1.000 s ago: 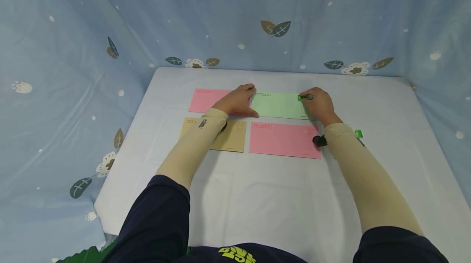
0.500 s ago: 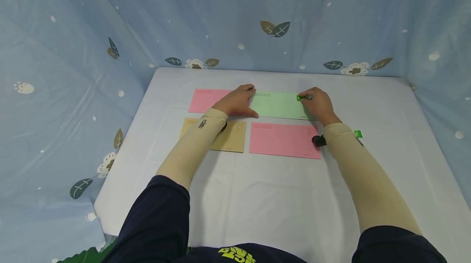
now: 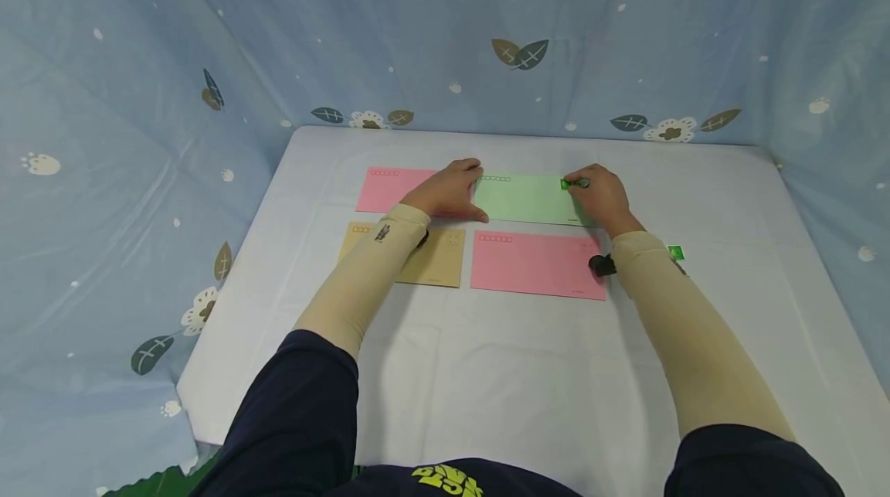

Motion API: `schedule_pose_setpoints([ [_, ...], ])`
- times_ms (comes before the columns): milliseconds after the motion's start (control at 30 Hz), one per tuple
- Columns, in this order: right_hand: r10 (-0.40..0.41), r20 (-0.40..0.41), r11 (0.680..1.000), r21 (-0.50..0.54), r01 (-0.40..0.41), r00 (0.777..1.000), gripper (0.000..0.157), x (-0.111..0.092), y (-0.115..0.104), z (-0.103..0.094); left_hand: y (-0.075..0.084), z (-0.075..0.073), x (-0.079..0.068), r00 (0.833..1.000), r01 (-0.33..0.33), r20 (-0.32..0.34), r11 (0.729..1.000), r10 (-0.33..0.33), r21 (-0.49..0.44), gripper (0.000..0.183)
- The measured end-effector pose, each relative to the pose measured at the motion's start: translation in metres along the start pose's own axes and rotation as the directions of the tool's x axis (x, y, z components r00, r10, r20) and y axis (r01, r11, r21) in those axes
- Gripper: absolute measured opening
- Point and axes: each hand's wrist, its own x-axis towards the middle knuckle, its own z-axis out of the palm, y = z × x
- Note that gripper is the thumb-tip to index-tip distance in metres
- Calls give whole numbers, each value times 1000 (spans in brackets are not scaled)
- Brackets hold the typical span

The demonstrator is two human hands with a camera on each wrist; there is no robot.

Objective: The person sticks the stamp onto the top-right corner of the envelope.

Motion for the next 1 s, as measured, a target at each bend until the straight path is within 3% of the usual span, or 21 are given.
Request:
schedule_pose_setpoints([
  [467,49,-21,998,40,-48,999,25,-2,0,1,1,0,-1,1000,6,-4,1000,-6,-12,116],
  [1000,-4,-4,1000,15,4,1000,27,1,-2,2,1,-1,-1,1000,11,-3,1000,-11,-5,115],
])
